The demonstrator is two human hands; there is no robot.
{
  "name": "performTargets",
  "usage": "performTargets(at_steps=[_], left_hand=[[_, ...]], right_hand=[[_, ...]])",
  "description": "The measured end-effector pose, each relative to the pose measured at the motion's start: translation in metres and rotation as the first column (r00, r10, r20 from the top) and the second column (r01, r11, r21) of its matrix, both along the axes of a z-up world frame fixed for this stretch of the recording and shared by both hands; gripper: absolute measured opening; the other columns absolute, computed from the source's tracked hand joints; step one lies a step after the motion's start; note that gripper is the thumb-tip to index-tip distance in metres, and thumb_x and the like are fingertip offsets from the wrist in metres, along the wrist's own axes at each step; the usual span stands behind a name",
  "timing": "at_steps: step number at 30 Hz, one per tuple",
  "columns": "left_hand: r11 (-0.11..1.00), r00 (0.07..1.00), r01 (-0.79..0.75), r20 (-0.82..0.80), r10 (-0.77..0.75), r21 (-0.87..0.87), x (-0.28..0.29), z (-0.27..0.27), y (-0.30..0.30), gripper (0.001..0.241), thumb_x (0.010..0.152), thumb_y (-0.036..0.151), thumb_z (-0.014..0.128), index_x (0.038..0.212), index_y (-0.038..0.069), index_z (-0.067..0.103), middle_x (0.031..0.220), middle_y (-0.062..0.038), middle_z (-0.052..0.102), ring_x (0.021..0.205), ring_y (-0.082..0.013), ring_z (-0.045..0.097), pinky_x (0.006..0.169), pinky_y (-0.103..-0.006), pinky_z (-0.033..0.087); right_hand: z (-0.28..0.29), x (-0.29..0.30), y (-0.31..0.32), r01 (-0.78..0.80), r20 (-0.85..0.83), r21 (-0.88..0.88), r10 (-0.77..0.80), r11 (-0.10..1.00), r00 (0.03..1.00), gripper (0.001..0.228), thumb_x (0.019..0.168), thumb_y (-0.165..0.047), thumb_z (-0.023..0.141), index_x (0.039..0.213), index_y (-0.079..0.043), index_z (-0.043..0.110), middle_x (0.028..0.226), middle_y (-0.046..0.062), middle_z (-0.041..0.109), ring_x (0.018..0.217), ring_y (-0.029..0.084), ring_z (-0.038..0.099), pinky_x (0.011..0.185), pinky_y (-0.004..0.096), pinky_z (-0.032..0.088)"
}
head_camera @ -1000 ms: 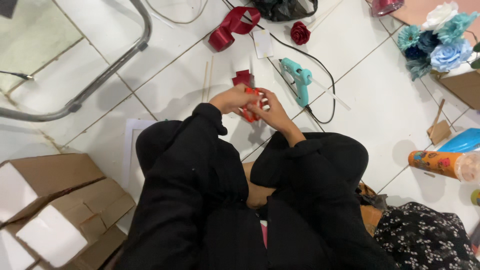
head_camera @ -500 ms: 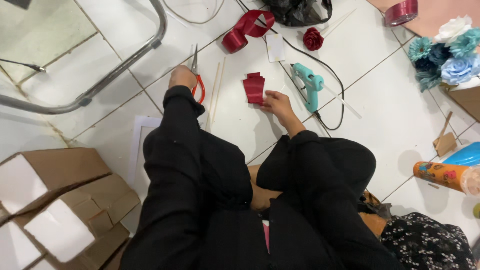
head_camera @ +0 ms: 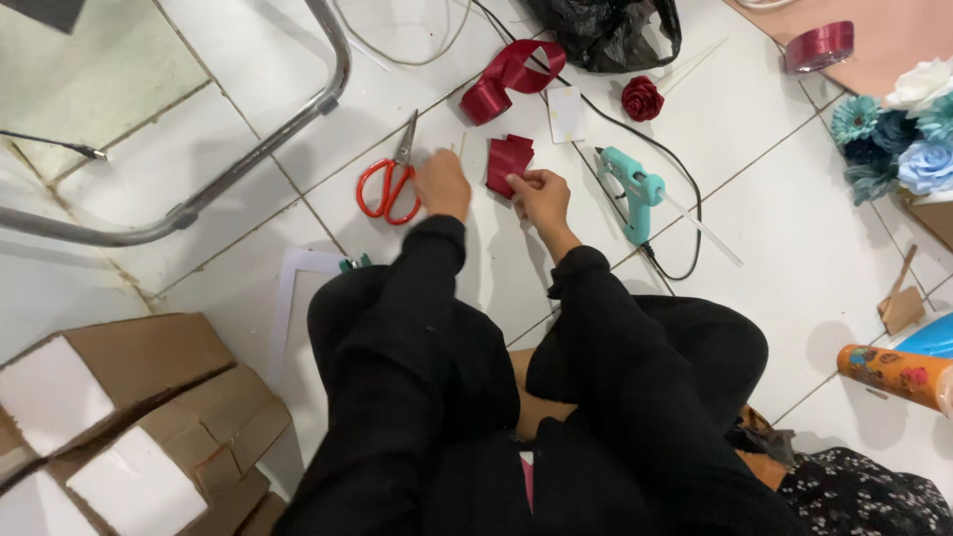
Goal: The person makes ribbon flowers by cutting pieces of red ribbon with scissors and applying hot glue from a glue gun to shape them.
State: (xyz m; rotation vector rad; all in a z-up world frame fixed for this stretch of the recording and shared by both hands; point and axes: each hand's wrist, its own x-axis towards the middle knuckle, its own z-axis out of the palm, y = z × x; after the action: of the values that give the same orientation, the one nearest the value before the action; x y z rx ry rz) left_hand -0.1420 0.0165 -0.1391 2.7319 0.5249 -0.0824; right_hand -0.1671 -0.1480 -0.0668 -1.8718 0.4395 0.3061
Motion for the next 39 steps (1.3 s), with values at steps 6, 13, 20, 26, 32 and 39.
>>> performTargets(at_steps=[6,13,20,26,32,39], left_hand=[[0.987,0.987,0.159,0.021,-0.158,-0.015,-0.01,0.0,-0.021,0.012,0.077,-0.007,0.065,0.078,0.001,0.057,0.071,-0.013,0.063,0.071,-0.0328,0.071,0.057,-0.0418,0.06],[0.989,0.99,0.13,-0.051,-0.133,-0.07,-0.011,0.036,-0.02,0.021,0.077,-0.005,0.066,0.092,0.004,0.054,0.083,-0.012,0.062,0.079,-0.0333,0.07,0.066,-0.0432,0.061],[0.884,0.869,0.467,0.178,-0.461,0.013,-0.008,0.04,-0.036,0.018,0.084,0.007,0.064,0.101,0.006,0.057,0.1,-0.011,0.055,0.099,-0.0309,0.058,0.079,-0.0432,0.052],[0.779,0.731,0.582,0.27,-0.627,0.232,-0.024,0.03,-0.054,0.012,0.084,0.008,0.065,0.096,0.011,0.061,0.11,-0.01,0.051,0.112,-0.032,0.046,0.085,-0.0414,0.042],[0.649,0.622,0.703,0.189,-0.759,0.292,-0.034,-0.002,-0.083,0.025,0.092,0.02,0.063,0.116,0.01,0.061,0.115,-0.011,0.055,0.122,-0.032,0.042,0.1,-0.0459,0.033],[0.58,0.576,0.797,0.074,-0.814,0.171,-0.061,0.018,-0.116,0.029,0.098,0.02,0.056,0.125,0.01,0.059,0.117,-0.01,0.056,0.125,-0.0297,0.042,0.104,-0.0467,0.028]], right_hand=[[-0.03,0.025,0.004,0.0,0.035,-0.32,0.012,0.948,0.999,0.038,0.074,-0.034,0.084,0.098,-0.01,0.067,0.074,-0.001,0.07,0.064,0.016,0.071,0.058,0.032,0.056],[-0.064,0.04,-0.01,0.06,0.062,-0.158,-0.051,0.986,0.997,0.024,0.075,-0.011,0.078,0.095,-0.002,0.068,0.069,0.005,0.069,0.053,0.012,0.064,0.045,0.024,0.05],[-0.051,0.029,-0.027,0.044,0.001,-0.081,-0.044,0.996,0.999,0.009,0.082,-0.011,0.068,0.087,-0.005,0.071,0.047,0.004,0.06,0.035,0.014,0.057,0.031,0.023,0.045],[-0.069,0.022,-0.074,-0.066,-0.093,-0.163,0.051,0.984,0.994,0.014,0.079,-0.013,0.066,0.086,-0.002,0.071,0.054,0.009,0.062,0.043,0.017,0.061,0.038,0.027,0.051],[0.05,-0.017,-0.107,-0.469,-0.376,-0.212,0.372,0.857,0.849,0.038,0.083,-0.034,0.063,0.091,0.003,0.07,0.074,0.018,0.068,0.062,0.025,0.064,0.052,0.034,0.051],[0.129,-0.032,-0.171,-0.635,-0.571,-0.572,0.305,0.519,0.763,0.081,0.081,-0.06,0.063,0.121,0.01,0.059,0.12,0.031,0.063,0.116,0.044,0.059,0.094,0.056,0.046]])
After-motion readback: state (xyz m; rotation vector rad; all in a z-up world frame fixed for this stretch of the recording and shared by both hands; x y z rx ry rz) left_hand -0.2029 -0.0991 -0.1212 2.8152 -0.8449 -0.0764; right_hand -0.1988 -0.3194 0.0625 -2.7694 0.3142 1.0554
